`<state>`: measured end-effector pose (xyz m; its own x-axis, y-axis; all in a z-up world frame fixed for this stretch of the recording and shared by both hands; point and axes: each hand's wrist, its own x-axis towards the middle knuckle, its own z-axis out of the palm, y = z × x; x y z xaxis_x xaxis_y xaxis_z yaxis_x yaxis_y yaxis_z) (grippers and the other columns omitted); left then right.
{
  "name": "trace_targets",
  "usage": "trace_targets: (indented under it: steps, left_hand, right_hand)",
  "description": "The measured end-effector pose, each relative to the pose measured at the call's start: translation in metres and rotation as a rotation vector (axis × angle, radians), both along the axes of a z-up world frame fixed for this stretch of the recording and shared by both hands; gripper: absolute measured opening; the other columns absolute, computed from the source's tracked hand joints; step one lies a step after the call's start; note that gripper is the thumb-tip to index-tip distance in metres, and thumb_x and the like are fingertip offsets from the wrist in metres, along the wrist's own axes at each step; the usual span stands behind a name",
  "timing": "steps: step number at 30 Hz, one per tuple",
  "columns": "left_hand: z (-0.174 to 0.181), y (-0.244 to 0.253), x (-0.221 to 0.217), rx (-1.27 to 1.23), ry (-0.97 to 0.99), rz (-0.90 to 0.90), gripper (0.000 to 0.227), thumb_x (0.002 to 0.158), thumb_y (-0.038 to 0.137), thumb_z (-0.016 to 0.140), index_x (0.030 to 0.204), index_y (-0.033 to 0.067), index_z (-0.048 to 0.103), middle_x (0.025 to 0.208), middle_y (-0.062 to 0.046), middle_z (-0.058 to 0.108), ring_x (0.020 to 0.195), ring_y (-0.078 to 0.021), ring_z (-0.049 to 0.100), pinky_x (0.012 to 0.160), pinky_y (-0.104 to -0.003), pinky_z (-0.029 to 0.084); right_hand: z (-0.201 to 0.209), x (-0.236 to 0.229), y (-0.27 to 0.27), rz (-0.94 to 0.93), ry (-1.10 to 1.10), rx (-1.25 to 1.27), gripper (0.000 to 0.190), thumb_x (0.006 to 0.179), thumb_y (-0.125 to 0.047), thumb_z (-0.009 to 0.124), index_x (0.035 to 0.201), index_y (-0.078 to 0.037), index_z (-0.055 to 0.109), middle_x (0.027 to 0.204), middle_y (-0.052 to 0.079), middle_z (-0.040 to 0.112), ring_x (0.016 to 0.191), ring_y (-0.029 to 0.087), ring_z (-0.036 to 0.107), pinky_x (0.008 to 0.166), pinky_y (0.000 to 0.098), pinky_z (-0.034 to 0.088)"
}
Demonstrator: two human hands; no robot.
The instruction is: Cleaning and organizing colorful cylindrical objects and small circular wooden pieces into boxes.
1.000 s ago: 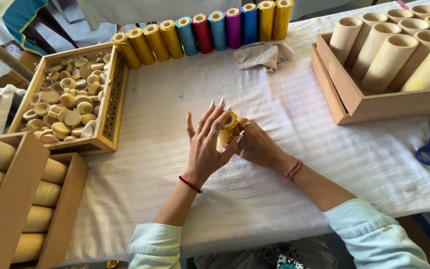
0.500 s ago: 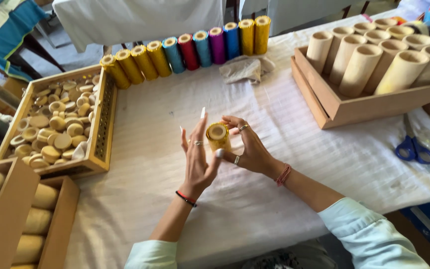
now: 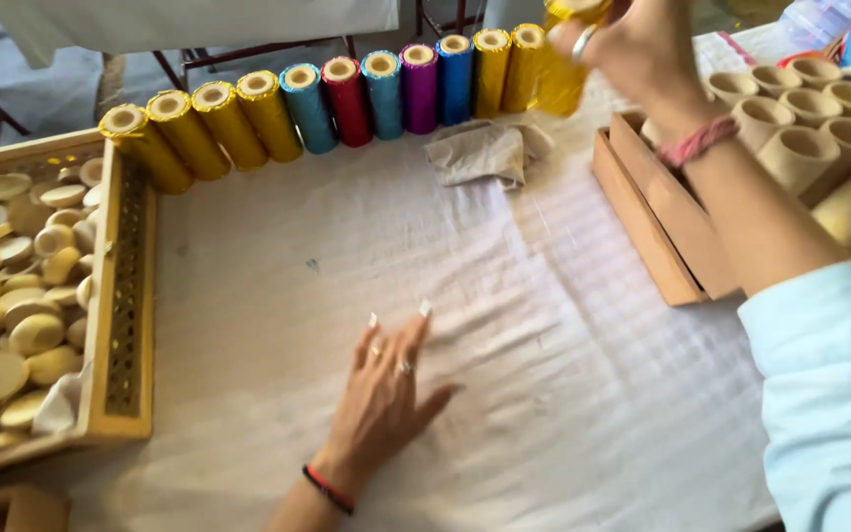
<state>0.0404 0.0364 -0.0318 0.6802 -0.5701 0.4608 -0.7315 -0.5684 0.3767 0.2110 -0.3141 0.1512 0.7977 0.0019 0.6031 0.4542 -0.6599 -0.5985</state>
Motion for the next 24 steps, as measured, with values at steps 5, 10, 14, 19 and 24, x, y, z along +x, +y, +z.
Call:
trace_targets:
  steps: [5,10,14,19,24]
  left_hand:
    - [-0.002,0.000,0.005,-0.053,0.111,0.038,0.088,0.091,0.039,0.071,0.154,-0.0029,0.027,0.136,-0.020,0.059,0.123,-0.0346,0.057,0.118,-0.055,0.026]
    - [-0.006,-0.002,0.009,-0.005,0.200,0.061,0.095,0.089,0.044,0.075,0.153,-0.0047,0.023,0.131,-0.022,0.058,0.125,-0.0380,0.052,0.117,-0.054,0.025]
    - [-0.020,-0.004,0.011,-0.037,0.141,0.055,0.097,0.088,0.045,0.076,0.152,-0.0039,0.022,0.139,-0.025,0.057,0.124,-0.0391,0.054,0.114,-0.055,0.027]
    - [-0.025,-0.004,0.010,-0.060,0.188,0.044,0.099,0.087,0.044,0.078,0.153,-0.0029,0.022,0.137,-0.026,0.057,0.126,-0.0395,0.056,0.114,-0.056,0.032]
    - [-0.023,-0.005,0.009,-0.047,0.179,0.052,0.099,0.087,0.045,0.079,0.152,-0.0023,0.022,0.137,-0.026,0.057,0.126,-0.0401,0.056,0.113,-0.057,0.033]
  right_hand:
    - [-0.038,0.099,-0.090,-0.241,-0.038,-0.104,0.036,0.087,-0.020,0.082,0.106,0.004,0.062,0.101,0.012,0.067,0.093,0.020,0.064,0.081,0.0339,0.051]
    - [-0.083,0.167,-0.121,-0.497,-0.147,-0.260,0.072,0.069,-0.023,0.097,0.119,0.006,0.054,0.115,0.024,0.063,0.107,0.036,0.062,0.089,0.0438,0.051]
    - [-0.098,0.180,-0.111,-0.506,0.098,-0.170,0.080,0.065,-0.025,0.097,0.124,0.002,0.051,0.118,0.022,0.061,0.110,0.036,0.062,0.092,0.0429,0.052]
    - [-0.111,0.186,-0.107,-0.470,0.255,-0.105,0.080,0.064,-0.021,0.097,0.126,0.003,0.053,0.119,0.019,0.064,0.108,0.030,0.066,0.089,0.0386,0.055]
    - [-0.097,0.166,-0.091,-0.405,0.385,0.069,0.077,0.066,-0.013,0.089,0.131,0.003,0.051,0.110,0.013,0.071,0.097,0.021,0.072,0.077,0.0347,0.061]
